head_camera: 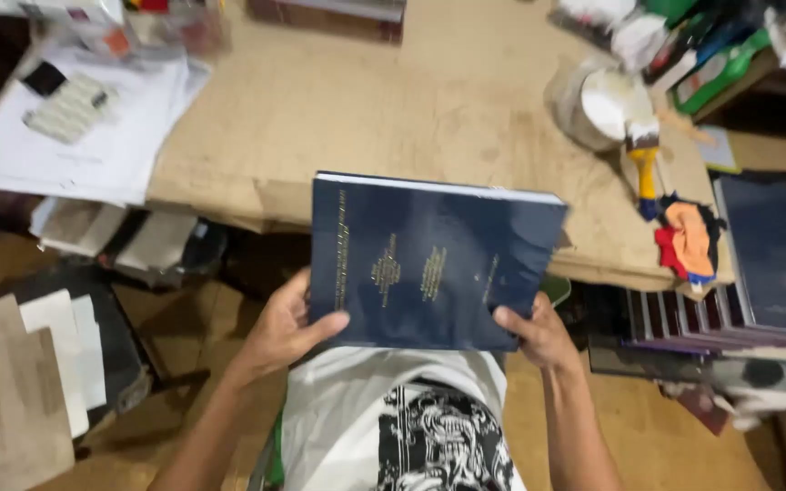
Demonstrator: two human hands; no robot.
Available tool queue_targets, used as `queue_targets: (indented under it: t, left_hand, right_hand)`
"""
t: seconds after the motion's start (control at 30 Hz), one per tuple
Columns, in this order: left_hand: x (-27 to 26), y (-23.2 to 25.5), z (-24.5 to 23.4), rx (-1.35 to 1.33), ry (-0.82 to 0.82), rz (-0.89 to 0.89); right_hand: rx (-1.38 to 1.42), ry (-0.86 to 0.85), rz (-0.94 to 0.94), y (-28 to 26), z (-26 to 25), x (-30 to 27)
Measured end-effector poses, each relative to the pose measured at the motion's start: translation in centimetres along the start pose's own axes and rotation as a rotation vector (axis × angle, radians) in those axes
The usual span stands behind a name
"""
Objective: The person handles a blue hardcover book, opening it to the front cover and applying a white substance with a brush. They repeatedly open and close the book, applying the substance to the inside cover and spine area while working at a cluttered table.
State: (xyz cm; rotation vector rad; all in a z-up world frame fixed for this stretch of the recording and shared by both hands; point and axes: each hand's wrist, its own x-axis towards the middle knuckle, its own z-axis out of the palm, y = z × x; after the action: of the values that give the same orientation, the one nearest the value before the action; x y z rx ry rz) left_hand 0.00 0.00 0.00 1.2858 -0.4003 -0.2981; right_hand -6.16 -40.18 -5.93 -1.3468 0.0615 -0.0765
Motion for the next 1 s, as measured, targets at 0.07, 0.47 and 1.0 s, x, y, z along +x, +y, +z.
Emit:
queue_targets:
  t: [0.07,0.47,1.0]
  left_hand:
    - [1.7,0.2,1.2,0.035,0.083,0.109]
    - [2.2,-3.2,3.8,0.5,0.355,0.458]
    - [2.1,0.6,5.0,0.359,0.293,0.617]
  right_hand:
    - [-0.031,0.021,-0.054,-2.2,2.0,-0.7]
    - [-0.265,0.406,-0.251,-2.6,1.3,-2.1]
    - [-0.179,0.437,-0.391,-8.0,4.9,-3.8]
